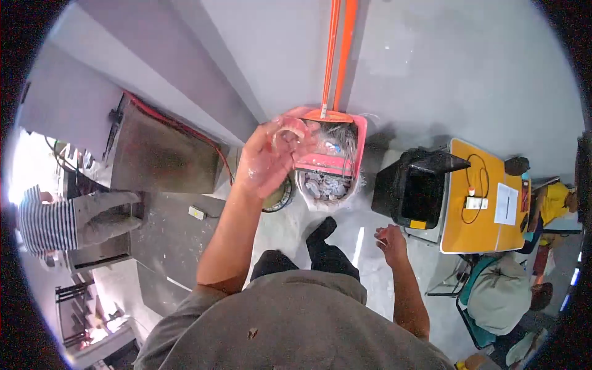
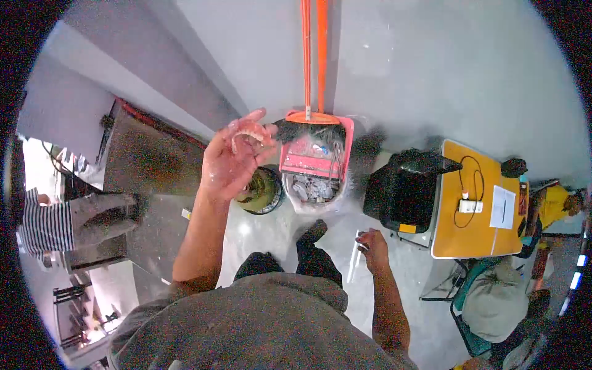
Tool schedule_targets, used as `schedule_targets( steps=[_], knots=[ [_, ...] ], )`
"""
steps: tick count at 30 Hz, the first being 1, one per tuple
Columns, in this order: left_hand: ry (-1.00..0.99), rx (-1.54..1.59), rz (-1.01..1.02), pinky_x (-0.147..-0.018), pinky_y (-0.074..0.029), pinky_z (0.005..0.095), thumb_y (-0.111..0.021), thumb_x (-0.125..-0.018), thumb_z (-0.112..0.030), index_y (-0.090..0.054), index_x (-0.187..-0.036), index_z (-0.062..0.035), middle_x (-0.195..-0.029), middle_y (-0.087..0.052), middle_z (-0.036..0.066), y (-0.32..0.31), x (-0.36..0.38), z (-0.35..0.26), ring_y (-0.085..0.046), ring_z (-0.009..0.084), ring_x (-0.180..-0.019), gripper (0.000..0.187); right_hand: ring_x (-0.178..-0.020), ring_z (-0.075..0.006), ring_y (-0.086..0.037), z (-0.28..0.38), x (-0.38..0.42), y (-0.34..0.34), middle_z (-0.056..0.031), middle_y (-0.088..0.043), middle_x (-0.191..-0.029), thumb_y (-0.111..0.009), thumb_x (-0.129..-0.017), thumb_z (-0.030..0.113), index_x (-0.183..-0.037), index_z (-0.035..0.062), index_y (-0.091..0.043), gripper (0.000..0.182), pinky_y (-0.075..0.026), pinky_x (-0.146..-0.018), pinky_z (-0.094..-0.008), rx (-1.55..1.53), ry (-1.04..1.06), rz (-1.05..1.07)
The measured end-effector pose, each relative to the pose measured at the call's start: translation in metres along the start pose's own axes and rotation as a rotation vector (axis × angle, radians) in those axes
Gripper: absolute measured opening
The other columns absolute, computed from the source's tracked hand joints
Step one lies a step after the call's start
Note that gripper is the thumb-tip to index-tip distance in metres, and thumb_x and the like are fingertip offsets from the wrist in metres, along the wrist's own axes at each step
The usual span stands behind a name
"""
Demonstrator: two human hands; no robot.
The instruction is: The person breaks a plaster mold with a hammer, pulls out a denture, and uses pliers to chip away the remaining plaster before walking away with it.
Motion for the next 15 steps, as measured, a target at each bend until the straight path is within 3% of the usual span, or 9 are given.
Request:
schedule_targets(
  steps=[1, 4, 5, 6, 8, 9, 11, 13, 15],
  knots=[
    [-0.014, 0.009, 0.002, -0.094, -0.048, 0.0471, -0.045, -0.094, -0.038, -0.049, -0.127, 0.0011, -0.108, -0.062, 0.018, 0.002, 0.011, -0.007, -0.061, 0.0295, -0.102, 0.051, -0.091, -0.0209, -0.058, 0.004, 0.016, 0.002, -0.0062, -0.063, -0.093, -0.055, -0.089, 0.037, -0.082, 0.0112, -0.059, 0.027, -0.040, -0.083, -0.0414, -0.015, 0.016, -0.036],
    [0.026, 0.246, 0.139, -0.093, -0.048, 0.0458, -0.045, -0.094, -0.040, -0.050, -0.127, -0.0001, -0.107, -0.063, 0.017, 0.012, 0.049, -0.034, -0.061, 0.0313, -0.102, 0.052, -0.092, -0.0211, -0.056, 0.012, 0.044, -0.009, -0.0054, -0.063, -0.097, -0.052, -0.088, 0.044, -0.075, 0.0127, -0.058, 0.035, -0.037, -0.081, -0.0403, -0.010, 0.079, -0.030],
    [0.009, 0.320, 0.173, -0.096, -0.046, 0.0465, -0.045, -0.093, -0.042, -0.053, -0.122, 0.0022, -0.110, -0.062, 0.018, 0.019, 0.066, -0.042, -0.061, 0.0301, -0.103, 0.053, -0.094, -0.0214, -0.057, 0.007, 0.049, -0.013, -0.0051, -0.063, -0.100, -0.051, -0.088, 0.046, -0.085, 0.0130, -0.059, 0.034, -0.037, -0.081, -0.0402, -0.057, 0.086, 0.005],
    [-0.012, 0.391, 0.202, -0.099, -0.045, 0.0471, -0.045, -0.093, -0.044, -0.055, -0.118, 0.0044, -0.113, -0.061, 0.019, 0.027, 0.086, -0.051, -0.060, 0.0289, -0.104, 0.055, -0.094, -0.0214, -0.057, 0.001, 0.050, -0.024, -0.0051, -0.063, -0.100, -0.051, -0.088, 0.046, -0.085, 0.0130, -0.059, 0.034, -0.037, -0.081, -0.0402, -0.028, 0.090, 0.035],
    [-0.071, 0.431, 0.124, -0.099, -0.045, 0.0475, -0.045, -0.094, -0.043, -0.053, -0.123, 0.0023, -0.116, -0.060, 0.020, 0.050, 0.131, -0.064, -0.059, 0.0319, -0.107, 0.054, -0.095, -0.0216, -0.057, -0.006, 0.061, -0.061, -0.0060, -0.064, -0.101, -0.049, -0.089, 0.044, -0.102, 0.0121, -0.057, 0.035, -0.037, -0.082, -0.0407, 0.312, 0.580, 0.127],
    [-0.089, 0.471, 0.058, -0.099, -0.045, 0.0480, -0.044, -0.095, -0.042, -0.051, -0.127, 0.0002, -0.119, -0.059, 0.020, 0.063, 0.159, -0.068, -0.058, 0.0349, -0.111, 0.053, -0.097, -0.0214, -0.057, -0.002, 0.088, -0.103, -0.0057, -0.061, -0.104, -0.049, -0.090, 0.039, -0.116, 0.0098, -0.050, 0.039, -0.039, -0.082, -0.0393, -0.147, 0.187, 0.295],
    [-0.176, 0.437, -0.025, -0.100, -0.044, 0.0488, -0.044, -0.095, -0.041, -0.050, -0.128, -0.0002, -0.124, -0.057, 0.021, 0.095, 0.221, -0.077, -0.056, 0.0350, -0.113, 0.053, -0.103, -0.0190, -0.055, -0.014, 0.131, -0.190, -0.0054, -0.058, -0.109, -0.054, -0.090, 0.037, -0.118, 0.0114, -0.048, 0.039, -0.042, -0.086, -0.0328, 0.033, 0.309, 0.550],
    [-0.300, 0.281, -0.196, -0.102, -0.043, 0.0485, -0.044, -0.095, -0.038, -0.049, -0.130, -0.0014, -0.131, -0.052, 0.020, 0.123, 0.297, -0.082, -0.053, 0.0344, -0.118, 0.051, -0.100, -0.0183, -0.055, -0.045, 0.188, -0.274, -0.0025, -0.057, -0.107, -0.057, -0.090, 0.031, -0.120, 0.0099, -0.048, 0.038, -0.043, -0.083, -0.0310, 0.376, 0.436, 0.651],
    [-0.327, 0.284, -0.287, -0.102, -0.043, 0.0476, -0.045, -0.094, -0.038, -0.048, -0.130, -0.0018, -0.131, -0.052, 0.020, 0.150, 0.376, -0.077, -0.053, 0.0334, -0.117, 0.051, -0.101, -0.0189, -0.055, -0.091, 0.265, -0.347, -0.0041, -0.057, -0.110, -0.063, -0.088, 0.027, -0.120, 0.0088, -0.049, 0.039, -0.042, -0.083, -0.0317, 0.524, 0.608, 1.027]
  ],
)
Point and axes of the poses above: each hand's wrist, its own x-axis away from the middle knuckle, its own y-axis out of the back of the hand, z = x × y, the point moved 4 cm from there along -x, towards the middle knuckle
